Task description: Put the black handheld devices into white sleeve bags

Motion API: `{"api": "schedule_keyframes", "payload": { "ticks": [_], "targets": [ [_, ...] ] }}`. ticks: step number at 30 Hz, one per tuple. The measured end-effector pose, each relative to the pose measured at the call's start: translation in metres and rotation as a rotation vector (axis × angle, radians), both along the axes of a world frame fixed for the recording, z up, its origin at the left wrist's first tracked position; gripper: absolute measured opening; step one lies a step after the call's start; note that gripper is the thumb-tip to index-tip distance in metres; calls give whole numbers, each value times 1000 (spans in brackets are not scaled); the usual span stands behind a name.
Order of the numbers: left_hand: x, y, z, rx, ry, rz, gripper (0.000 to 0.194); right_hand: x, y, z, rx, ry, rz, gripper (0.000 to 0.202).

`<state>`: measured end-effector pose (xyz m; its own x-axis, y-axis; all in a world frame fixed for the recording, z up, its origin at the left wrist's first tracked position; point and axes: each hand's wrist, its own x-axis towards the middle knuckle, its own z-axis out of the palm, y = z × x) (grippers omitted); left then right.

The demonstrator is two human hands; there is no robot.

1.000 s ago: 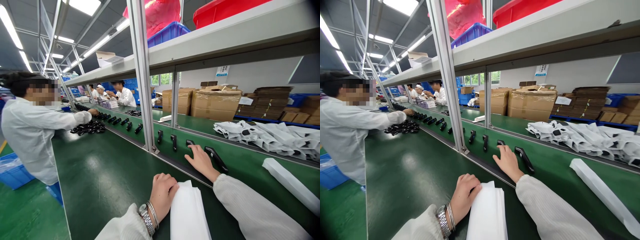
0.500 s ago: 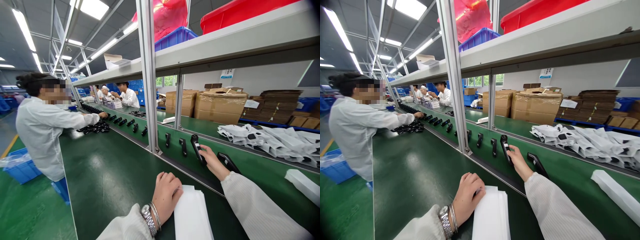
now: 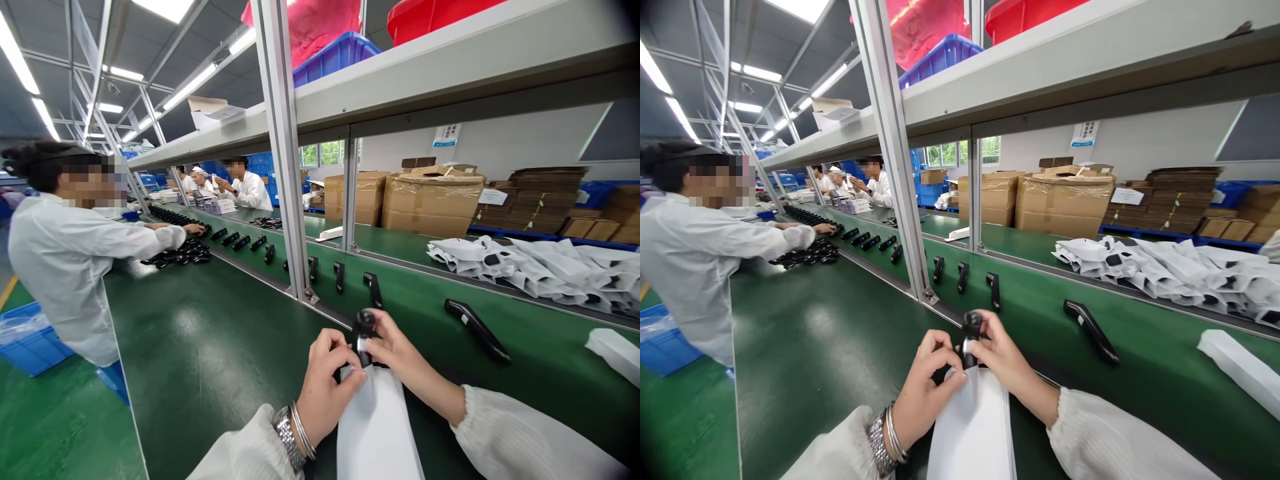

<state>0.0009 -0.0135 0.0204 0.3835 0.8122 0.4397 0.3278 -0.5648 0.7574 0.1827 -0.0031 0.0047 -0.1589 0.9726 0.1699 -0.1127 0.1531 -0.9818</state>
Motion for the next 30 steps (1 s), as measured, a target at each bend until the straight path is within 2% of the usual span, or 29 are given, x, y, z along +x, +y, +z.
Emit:
{"api": "schedule_keyframes", "payload": {
  "ticks": [2,4,6,8,10,13,16,18,20,22,26,30],
  "targets": [
    [0,-2,2,-12,-88,15,10,-7,-8,4,3,-70,96,32],
    [0,-1,2,-41,-156,56,12,-16,-17,8,-21,-60,235,31],
    [0,3,-1,-90,-190,88,13,-23,-24,11,-129,15,369,32],
    [-1,10,-4,-132,-180,99,16,-26,-27,16,-267,95,392,33],
    [-3,16,-7,-143,-104,122,19,-18,-23,26,-296,116,252,32],
    [-9,22,-10,-119,126,179,13,19,-5,45,-111,-28,-117,29],
    [-15,22,-9,-133,343,154,19,77,23,54,106,-472,-513,28],
    [-15,21,-7,-156,420,109,18,109,42,51,168,-819,-720,28],
    [-14,20,-6,-168,433,71,9,124,59,41,177,-977,-766,19],
    [-12,19,-6,-151,408,40,11,119,75,27,173,-986,-706,13],
    [-7,17,-7,-33,376,15,19,74,108,2,87,-929,-526,31],
    [-6,15,-8,56,388,-34,22,45,140,-10,-41,-858,-541,53]
  ]
}}
